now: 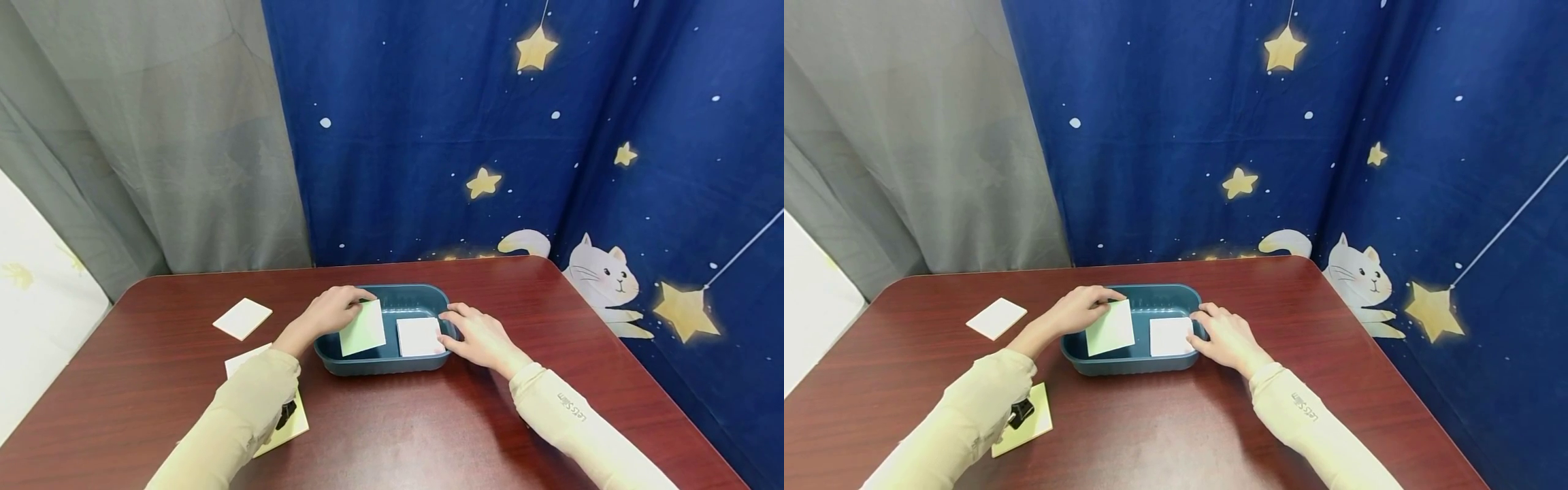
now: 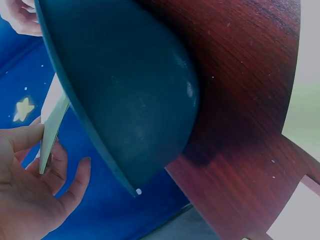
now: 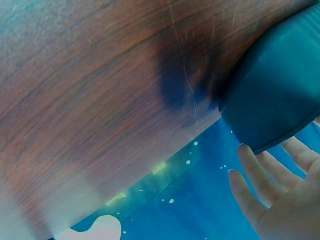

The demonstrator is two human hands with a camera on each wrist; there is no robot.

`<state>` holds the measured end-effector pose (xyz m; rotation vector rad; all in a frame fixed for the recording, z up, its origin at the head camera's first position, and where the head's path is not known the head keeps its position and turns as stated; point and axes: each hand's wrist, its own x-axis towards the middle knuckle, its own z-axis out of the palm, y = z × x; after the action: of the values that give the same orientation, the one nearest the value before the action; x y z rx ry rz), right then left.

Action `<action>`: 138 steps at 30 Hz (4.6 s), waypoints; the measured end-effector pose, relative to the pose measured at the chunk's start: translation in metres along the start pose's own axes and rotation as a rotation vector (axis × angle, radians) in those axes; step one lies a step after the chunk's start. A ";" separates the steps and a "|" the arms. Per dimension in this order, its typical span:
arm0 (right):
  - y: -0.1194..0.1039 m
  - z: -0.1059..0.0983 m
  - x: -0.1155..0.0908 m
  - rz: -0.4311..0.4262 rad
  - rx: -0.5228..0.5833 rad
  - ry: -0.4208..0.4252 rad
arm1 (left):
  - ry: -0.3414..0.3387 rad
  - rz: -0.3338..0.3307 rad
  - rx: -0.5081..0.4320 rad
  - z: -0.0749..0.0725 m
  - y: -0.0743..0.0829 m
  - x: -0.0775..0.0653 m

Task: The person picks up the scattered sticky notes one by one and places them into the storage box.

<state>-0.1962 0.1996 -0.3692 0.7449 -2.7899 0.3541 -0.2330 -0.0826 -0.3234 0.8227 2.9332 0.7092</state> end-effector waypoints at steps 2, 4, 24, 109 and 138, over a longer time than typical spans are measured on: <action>0.000 0.000 0.000 0.001 -0.001 0.000 | -0.006 -0.005 0.000 0.001 -0.001 0.001; 0.000 0.000 0.000 -0.001 0.000 0.002 | -0.011 -0.011 -0.001 0.003 -0.002 0.002; -0.001 0.000 0.000 -0.002 -0.005 0.012 | -0.099 -0.042 0.024 0.017 -0.008 0.010; 0.001 0.005 0.000 0.004 0.017 0.018 | -0.063 0.000 0.062 0.043 -0.006 -0.010; -0.001 0.004 -0.002 -0.001 0.017 0.029 | 0.265 0.218 0.236 0.010 0.013 -0.109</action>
<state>-0.1951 0.1982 -0.3736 0.7390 -2.7625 0.3860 -0.1316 -0.1225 -0.3382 1.1679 3.2440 0.5210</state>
